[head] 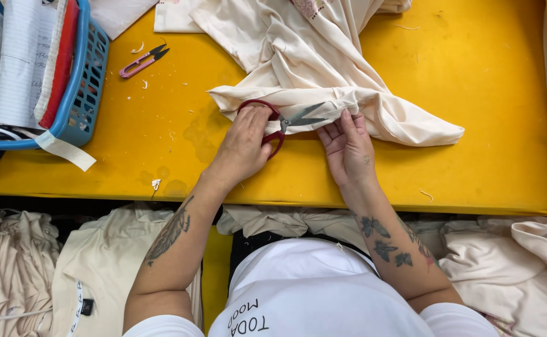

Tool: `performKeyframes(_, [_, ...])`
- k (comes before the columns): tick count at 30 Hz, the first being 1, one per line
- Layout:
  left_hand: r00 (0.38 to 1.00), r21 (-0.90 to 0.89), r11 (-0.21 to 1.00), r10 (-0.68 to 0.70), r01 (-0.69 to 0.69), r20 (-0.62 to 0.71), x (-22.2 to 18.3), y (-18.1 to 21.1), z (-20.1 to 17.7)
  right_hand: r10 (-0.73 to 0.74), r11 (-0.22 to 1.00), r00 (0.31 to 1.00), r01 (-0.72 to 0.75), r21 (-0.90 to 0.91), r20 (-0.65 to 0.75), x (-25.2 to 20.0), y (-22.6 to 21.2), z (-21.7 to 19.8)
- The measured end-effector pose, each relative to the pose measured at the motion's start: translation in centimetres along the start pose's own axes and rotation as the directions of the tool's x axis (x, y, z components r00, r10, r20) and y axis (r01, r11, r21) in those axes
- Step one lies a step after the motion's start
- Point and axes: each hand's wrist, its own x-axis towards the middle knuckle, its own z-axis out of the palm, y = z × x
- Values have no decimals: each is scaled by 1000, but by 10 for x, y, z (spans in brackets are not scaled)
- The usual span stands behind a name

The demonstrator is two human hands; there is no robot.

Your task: Trimming loose threads from t-shirts and inspecting the garments at a quality control station.

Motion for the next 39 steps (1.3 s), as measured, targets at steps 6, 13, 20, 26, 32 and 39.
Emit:
performKeyframes(6, [1000,212,977,14,-18,18,-3,-6,1,0,1000,1000,0,20,28,9,8,-12])
performKeyframes(13, [999,214,977,8,-17,43,1,1,2,-4,1000,1000,3,25,25,8,8,-9])
performKeyframes(20, [998,252,968,-33,19,52,-3,-7,6,-33,999,999,32,12,15,0,3,4])
performKeyframes(26, [999,226,974,2,10,-52,0,8,-8,-87,996,996,87,-21,2,-1,4,3])
performKeyframes(32, [994,345,938,65,-30,-91,-5,3,7,-139,988,990,136,-66,-37,-7,4,11])
performKeyframes(39, [999,317,948,1,15,-52,-4,8,6,-189,976,982,186,-110,-16,-4,9,4])
